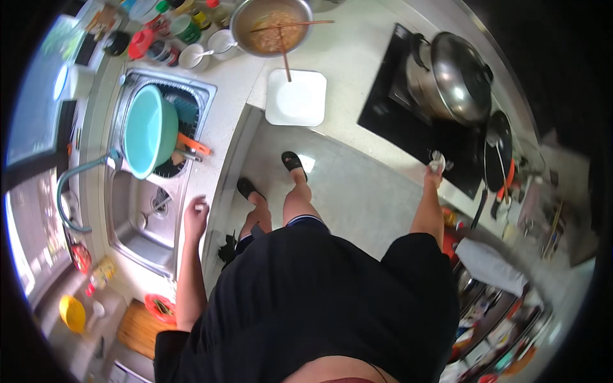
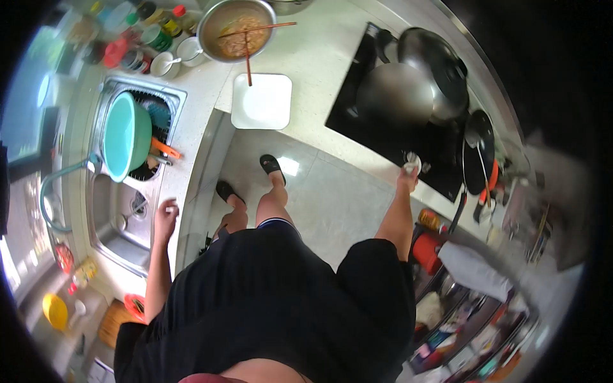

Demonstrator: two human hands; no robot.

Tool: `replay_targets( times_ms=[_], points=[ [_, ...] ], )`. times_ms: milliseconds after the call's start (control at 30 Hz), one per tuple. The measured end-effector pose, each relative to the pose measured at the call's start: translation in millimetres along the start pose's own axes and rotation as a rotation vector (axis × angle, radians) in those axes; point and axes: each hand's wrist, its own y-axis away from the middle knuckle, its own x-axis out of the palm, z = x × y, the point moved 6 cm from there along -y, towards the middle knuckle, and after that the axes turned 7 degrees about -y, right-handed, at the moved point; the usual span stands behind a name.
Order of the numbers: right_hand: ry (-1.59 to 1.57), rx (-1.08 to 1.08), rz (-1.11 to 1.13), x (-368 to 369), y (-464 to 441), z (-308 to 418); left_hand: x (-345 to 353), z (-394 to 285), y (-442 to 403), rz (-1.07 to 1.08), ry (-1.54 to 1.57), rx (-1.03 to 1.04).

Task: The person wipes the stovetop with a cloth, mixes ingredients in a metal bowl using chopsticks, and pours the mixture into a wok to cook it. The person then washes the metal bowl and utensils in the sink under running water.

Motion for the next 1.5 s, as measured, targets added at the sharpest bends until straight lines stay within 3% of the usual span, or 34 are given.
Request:
replay_targets(
  times_ms=[67, 133, 200, 267, 333, 400, 433, 500, 533, 567, 600, 667, 733, 867, 1100, 1200, 1267, 1300, 1333, 1400, 1500],
  points=[
    [-0.085, 0.101, -0.091, -17.9, 34.0, 22.6, 4.8, -31.1, -19.9, -0.056, 0.141, -0.042],
    [-0.213, 0.090, -0.039, -35.8, 63.1, 50.8, 1.8, -52.4, -44.3, -0.197, 0.141, -0.070],
    [-0.482, -0.028, 0.112, -45.9, 102.6, 80.2, -2.8, -70.5, -68.8, -0.379, -0.055, 0.135],
    [-0.953, -0.338, 0.178, -32.0, 145.9, 109.0, -8.1, -118.2, -72.5, -0.471, -0.286, 0.269],
    [-0.915, -0.158, 0.688, -50.1, 234.6, 184.6, -3.4, -144.0, -76.2, -0.529, -0.511, 0.309],
    [-0.932, -0.117, 0.921, -68.2, 317.6, 271.0, 4.3, -134.8, -91.3, -0.397, -0.672, 0.200],
    [-0.987, -0.124, 1.095, -67.3, 349.5, 313.8, 4.2, -127.2, -97.3, -0.420, -0.653, 0.187],
    [-1.026, -0.337, 1.251, -65.3, 402.5, 400.3, 0.2, -114.9, -105.3, -0.420, -0.601, 0.209],
    [-1.093, -0.576, 1.199, -58.4, 422.1, 442.1, -3.0, -108.4, -107.7, -0.396, -0.572, 0.246],
    [-1.026, -0.551, 1.236, -30.2, 439.3, 471.7, -4.1, -100.3, -109.6, -0.391, -0.562, 0.289],
    [-0.956, -0.959, 1.008, -20.5, 457.6, 511.0, -7.7, -100.2, -105.7, -0.414, -0.565, 0.333],
    [-0.576, -1.358, 0.777, -2.1, 497.9, 568.6, -10.7, -92.0, -101.0, -0.434, -0.560, 0.399],
    [-0.387, -1.436, 0.660, 60.8, 520.9, 594.0, -17.8, -89.1, -95.9, -0.458, -0.551, 0.464],
    [-0.309, -1.444, 0.509, 91.9, 554.8, 578.9, -39.2, -93.1, -77.5, -0.525, -0.504, 0.442],
    [-0.219, -1.651, 0.750, 49.0, 662.8, 473.9, -60.5, -92.3, -75.5, -0.529, -0.422, 0.499],
    [-0.242, -1.840, 0.798, 62.4, 716.4, 419.6, -61.3, -96.3, -77.6, -0.513, -0.441, 0.488],
    [-0.285, -1.731, 1.036, 33.7, 760.5, 404.1, -55.1, -93.6, -81.5, -0.510, -0.407, 0.499],
    [-0.030, -1.877, 1.044, 24.7, 779.3, 385.7, -54.9, -90.8, -81.3, -0.497, -0.395, 0.492],
    [-0.145, -1.996, 0.979, 21.9, 796.0, 369.9, -53.9, -88.3, -79.5, -0.482, -0.384, 0.487],
    [0.123, -2.004, 0.980, 34.0, 837.4, 338.1, -49.4, -79.4, -77.4, -0.453, -0.395, 0.494],
    [0.239, -1.933, 1.317, 17.7, 895.8, 322.0, -49.5, -55.6, -71.8, -0.374, -0.308, 0.486]
  ],
)
